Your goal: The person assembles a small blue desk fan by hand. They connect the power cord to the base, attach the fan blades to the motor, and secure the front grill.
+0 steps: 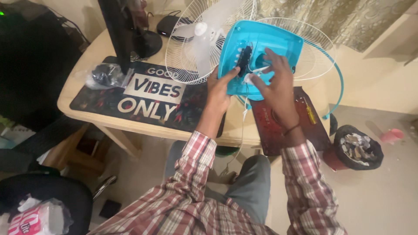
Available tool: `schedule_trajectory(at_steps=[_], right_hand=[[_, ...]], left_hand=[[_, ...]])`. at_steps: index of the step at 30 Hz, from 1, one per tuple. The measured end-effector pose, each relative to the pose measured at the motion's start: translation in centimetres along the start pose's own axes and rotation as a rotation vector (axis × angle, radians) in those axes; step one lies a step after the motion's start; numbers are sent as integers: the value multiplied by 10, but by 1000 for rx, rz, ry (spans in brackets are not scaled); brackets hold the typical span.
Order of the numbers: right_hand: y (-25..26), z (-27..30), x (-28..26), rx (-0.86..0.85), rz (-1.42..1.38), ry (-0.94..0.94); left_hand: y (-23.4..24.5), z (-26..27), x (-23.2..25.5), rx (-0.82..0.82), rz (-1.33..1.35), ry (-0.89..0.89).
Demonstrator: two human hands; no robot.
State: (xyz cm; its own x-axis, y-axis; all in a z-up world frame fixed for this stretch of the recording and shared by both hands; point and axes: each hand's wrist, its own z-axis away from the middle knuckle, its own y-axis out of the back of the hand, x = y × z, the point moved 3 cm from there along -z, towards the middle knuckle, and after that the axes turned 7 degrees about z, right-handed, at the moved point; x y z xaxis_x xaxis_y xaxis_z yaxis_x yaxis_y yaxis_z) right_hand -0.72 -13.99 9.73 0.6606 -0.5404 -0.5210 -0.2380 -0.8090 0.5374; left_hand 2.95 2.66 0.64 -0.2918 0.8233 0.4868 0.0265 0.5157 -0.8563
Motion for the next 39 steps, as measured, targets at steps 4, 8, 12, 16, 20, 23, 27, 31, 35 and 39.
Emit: schedule_trajectory(at_steps=[4,8,12,16,20,23,27,31,35,39], right_hand=[[-26,-7,-16,28,329,269],[-46,1,-15,-41,443,245],[-47,6,-10,-33,453,278],[-43,4,-9,-72,368,263],[-37,1,-14,-124,259,242],[-35,1,-19,-126,235,268],[-31,1,-22,-133,219,265],[-28,0,-22,-93,224,297],[-26,2,-19,-48,203,309],[-23,6,-14,-55,199,288]], left_hand=[[8,-2,3,-45,16,14],[12,-2,4,-74,22,25],[12,-1,4,-69,40,61],[16,-2,3,-95,54,65],[17,-2,2,-77,48,66],[15,0,5,-54,36,78],[9,3,9,-65,54,75],[6,2,11,-79,35,43],[2,3,15,-76,16,53],[-7,7,19,-73,21,82]])
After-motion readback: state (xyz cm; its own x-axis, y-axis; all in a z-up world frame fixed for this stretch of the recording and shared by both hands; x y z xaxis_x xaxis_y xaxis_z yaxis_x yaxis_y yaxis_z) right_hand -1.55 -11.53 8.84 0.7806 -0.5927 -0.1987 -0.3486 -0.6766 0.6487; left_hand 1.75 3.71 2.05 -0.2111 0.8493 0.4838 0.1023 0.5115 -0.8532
